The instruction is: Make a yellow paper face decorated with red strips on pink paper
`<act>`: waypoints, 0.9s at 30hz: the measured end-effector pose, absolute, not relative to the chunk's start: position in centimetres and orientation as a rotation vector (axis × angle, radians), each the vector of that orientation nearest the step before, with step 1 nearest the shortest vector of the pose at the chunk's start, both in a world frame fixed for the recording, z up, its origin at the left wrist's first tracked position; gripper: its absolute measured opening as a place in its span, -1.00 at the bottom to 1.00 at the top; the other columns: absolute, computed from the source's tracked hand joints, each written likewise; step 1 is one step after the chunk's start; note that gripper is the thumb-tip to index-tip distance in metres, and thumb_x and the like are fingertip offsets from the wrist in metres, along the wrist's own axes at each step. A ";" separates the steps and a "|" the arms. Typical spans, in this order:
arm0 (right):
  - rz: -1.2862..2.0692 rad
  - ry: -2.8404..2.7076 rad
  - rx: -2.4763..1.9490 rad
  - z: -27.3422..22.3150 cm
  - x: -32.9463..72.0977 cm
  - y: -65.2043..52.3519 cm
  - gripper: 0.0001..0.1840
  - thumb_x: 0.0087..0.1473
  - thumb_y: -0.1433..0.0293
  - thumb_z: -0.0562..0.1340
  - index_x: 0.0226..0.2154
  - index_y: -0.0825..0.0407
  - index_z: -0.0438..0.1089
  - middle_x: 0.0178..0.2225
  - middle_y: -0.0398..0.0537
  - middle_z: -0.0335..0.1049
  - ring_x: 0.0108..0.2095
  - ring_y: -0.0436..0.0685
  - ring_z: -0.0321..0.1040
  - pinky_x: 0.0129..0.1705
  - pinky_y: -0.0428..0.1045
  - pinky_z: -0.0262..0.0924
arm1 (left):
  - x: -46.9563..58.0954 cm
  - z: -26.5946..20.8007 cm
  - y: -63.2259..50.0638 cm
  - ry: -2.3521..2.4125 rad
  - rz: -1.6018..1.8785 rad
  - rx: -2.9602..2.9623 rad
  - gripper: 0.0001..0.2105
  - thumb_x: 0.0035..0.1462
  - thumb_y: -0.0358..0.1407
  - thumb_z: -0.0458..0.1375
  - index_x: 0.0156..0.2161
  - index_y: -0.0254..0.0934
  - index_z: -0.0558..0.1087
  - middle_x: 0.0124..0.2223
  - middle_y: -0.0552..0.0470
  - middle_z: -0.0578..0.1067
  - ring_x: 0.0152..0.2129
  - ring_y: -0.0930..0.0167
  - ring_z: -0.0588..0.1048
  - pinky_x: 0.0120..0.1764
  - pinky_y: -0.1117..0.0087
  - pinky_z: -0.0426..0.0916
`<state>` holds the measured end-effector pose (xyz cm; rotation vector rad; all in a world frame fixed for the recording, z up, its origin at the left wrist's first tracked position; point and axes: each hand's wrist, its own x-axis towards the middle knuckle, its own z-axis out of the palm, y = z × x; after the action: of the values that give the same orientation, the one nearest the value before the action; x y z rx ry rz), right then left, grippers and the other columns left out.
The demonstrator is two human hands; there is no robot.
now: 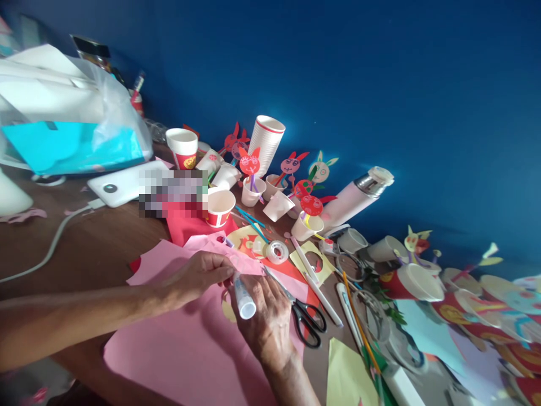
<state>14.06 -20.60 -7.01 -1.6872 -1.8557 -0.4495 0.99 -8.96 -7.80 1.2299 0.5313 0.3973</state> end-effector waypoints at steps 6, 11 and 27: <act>-0.405 -1.853 -1.708 -7.4 14.1 -20.6 -0.90 0.14 0.39 0.22 -0.24 0.04 0.32 -0.44 -0.08 0.44 -0.45 0.13 0.38 -0.38 -0.01 0.24 | 1.0 -8.4 -8.8 0.560 0.418 1.287 -0.82 0.05 -0.32 0.11 -0.52 -0.35 0.42 -0.53 0.09 0.41 -0.60 0.50 0.41 -0.45 0.48 0.27; -0.450 -1.791 -1.699 -7.1 15.2 -20.6 -0.89 0.14 0.38 0.24 -0.25 0.05 0.34 -0.45 -0.09 0.45 -0.46 0.08 0.40 -0.37 -0.04 0.28 | 0.7 -7.6 -8.5 0.640 0.433 1.328 -0.81 0.04 -0.28 0.12 -0.48 -0.33 0.50 -0.47 0.05 0.47 -0.50 0.47 0.40 -0.39 0.47 0.28; -0.391 -1.708 -1.631 -7.3 14.1 -20.3 -0.87 0.13 0.40 0.24 -0.22 0.05 0.34 -0.39 -0.03 0.49 -0.43 0.09 0.46 -0.38 -0.04 0.32 | 1.2 -7.6 -9.4 0.565 0.398 1.218 -0.79 0.05 -0.24 0.14 -0.47 -0.36 0.43 -0.59 0.12 0.33 -0.65 0.46 0.42 -0.51 0.45 0.30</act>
<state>14.13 -20.31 -7.28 -1.6305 -1.7080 -0.3915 1.16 -9.37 -7.64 1.2176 0.5651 0.3977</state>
